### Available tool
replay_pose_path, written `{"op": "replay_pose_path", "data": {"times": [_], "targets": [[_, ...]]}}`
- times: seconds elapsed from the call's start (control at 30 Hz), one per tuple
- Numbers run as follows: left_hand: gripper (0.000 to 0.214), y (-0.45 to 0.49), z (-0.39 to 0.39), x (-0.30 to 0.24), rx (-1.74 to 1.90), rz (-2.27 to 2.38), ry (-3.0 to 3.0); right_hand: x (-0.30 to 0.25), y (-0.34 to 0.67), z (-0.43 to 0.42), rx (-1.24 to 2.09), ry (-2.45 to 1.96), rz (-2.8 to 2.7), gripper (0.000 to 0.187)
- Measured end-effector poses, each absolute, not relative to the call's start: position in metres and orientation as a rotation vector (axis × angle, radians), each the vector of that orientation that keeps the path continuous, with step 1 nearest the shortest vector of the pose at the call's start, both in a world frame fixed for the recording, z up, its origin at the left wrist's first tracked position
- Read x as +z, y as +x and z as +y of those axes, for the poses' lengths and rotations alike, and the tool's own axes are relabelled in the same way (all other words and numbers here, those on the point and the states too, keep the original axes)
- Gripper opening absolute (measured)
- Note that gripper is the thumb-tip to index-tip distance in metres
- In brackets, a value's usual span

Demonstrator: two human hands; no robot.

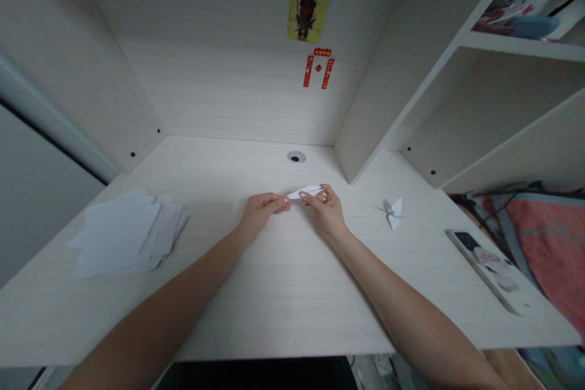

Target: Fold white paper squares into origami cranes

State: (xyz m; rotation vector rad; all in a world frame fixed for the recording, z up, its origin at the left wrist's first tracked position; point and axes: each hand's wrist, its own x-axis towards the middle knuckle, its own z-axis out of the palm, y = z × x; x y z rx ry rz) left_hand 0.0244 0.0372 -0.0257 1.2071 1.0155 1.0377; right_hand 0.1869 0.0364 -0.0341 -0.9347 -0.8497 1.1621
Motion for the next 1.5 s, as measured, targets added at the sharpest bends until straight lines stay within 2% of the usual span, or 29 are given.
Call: {"op": "replay_pose_path", "data": {"times": [0.13,0.27,0.3,0.43,0.5,0.9,1.13,1.5], "targets": [[0.029,0.026,0.037,-0.026,1.097,1.009,1.182,-0.036,0.188,0.036,1.2,-0.939,-0.848,0.049],[0.027,0.027,0.038,-0.027,1.181,1.036,1.167,-0.036,0.189,0.033,1.213,-0.987,-0.924,0.06],[0.027,0.027,0.038,-0.027,1.197,1.047,1.16,-0.036,0.189,0.032,1.21,-0.986,-0.979,0.056],[0.024,0.028,0.041,-0.028,1.269,1.056,1.171,-0.038,0.184,0.028,1.129,-1.011,-1.27,0.018],[0.022,0.028,0.041,-0.029,1.291,1.058,1.202,-0.041,0.181,0.026,1.112,-1.039,-1.347,0.014],[0.023,0.029,0.042,-0.035,1.311,1.088,1.219,-0.046,0.171,0.02,1.163,-1.001,-1.344,0.036],[0.031,0.031,0.038,-0.033,1.223,1.025,1.227,-0.044,0.177,0.025,1.092,-1.049,-1.197,0.033],[0.03,0.031,0.036,-0.031,1.198,1.027,1.246,-0.04,0.18,0.025,1.061,-1.096,-1.195,0.027]]}}
